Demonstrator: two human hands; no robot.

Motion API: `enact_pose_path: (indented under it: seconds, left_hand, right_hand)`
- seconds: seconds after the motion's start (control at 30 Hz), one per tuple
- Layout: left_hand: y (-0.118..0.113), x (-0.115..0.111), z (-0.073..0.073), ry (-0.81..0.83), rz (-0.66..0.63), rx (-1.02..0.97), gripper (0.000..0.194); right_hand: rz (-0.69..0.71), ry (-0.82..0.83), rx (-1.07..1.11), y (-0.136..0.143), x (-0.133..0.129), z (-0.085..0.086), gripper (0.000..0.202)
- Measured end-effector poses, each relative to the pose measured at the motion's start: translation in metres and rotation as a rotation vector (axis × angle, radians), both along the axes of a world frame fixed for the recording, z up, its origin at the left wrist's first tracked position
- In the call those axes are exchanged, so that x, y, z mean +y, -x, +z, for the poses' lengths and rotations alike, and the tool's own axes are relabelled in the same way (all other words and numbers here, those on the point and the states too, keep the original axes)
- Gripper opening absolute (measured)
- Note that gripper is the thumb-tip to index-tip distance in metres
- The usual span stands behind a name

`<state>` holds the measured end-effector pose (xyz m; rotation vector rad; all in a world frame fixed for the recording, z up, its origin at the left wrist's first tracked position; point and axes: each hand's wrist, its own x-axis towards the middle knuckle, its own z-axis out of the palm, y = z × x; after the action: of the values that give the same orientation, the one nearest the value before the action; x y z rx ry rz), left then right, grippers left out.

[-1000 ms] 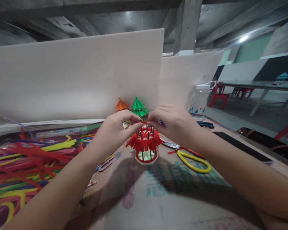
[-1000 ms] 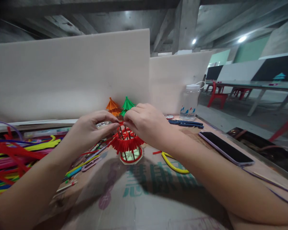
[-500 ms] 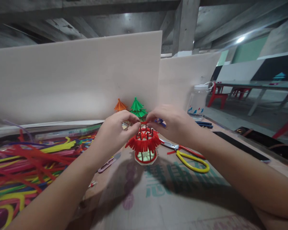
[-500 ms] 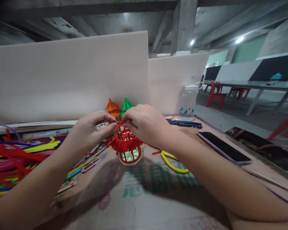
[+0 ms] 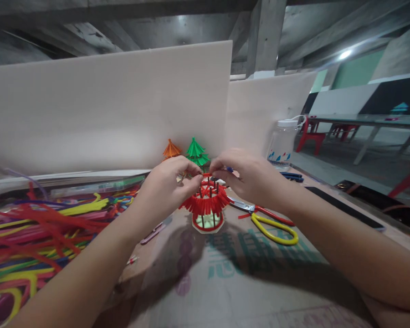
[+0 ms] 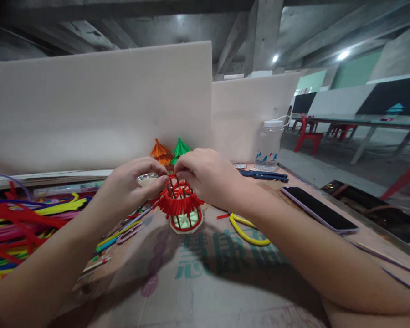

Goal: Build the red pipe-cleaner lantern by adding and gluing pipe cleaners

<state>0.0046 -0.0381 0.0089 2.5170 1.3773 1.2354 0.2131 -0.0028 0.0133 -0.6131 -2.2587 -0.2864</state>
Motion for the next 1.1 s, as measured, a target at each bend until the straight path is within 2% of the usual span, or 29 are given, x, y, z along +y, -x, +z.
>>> enact_pose_path:
  seconds: [0.13, 0.33, 0.47, 0.63, 0.8, 1.1]
  left_hand:
    - [0.0, 0.002, -0.002, -0.034, 0.019, 0.028, 0.013]
    - [-0.001, 0.006, -0.007, -0.122, -0.003, 0.08, 0.012]
    - [0.006, 0.012, -0.005, -0.035, -0.037, 0.073, 0.018]
    - [0.022, 0.03, -0.008, 0.151, -0.112, 0.163, 0.037]
    - [0.027, 0.044, -0.02, 0.201, -0.181, 0.257, 0.027]
    - [0.015, 0.044, -0.025, 0.259, -0.211, 0.137, 0.021]
  right_hand:
    - [0.056, 0.054, 0.047, -0.001, 0.001, -0.003, 0.014]
    - [0.067, -0.003, 0.032, 0.005, 0.011, -0.013, 0.011]
    - [0.048, -0.023, 0.039, 0.007, 0.015, -0.016, 0.011]
    - [-0.009, -0.08, -0.02, 0.008, 0.019, -0.018, 0.013]
    - [-0.007, -0.105, -0.083, 0.011, 0.02, -0.023, 0.014]
    - [-0.088, -0.176, -0.176, 0.014, 0.027, -0.029, 0.017]
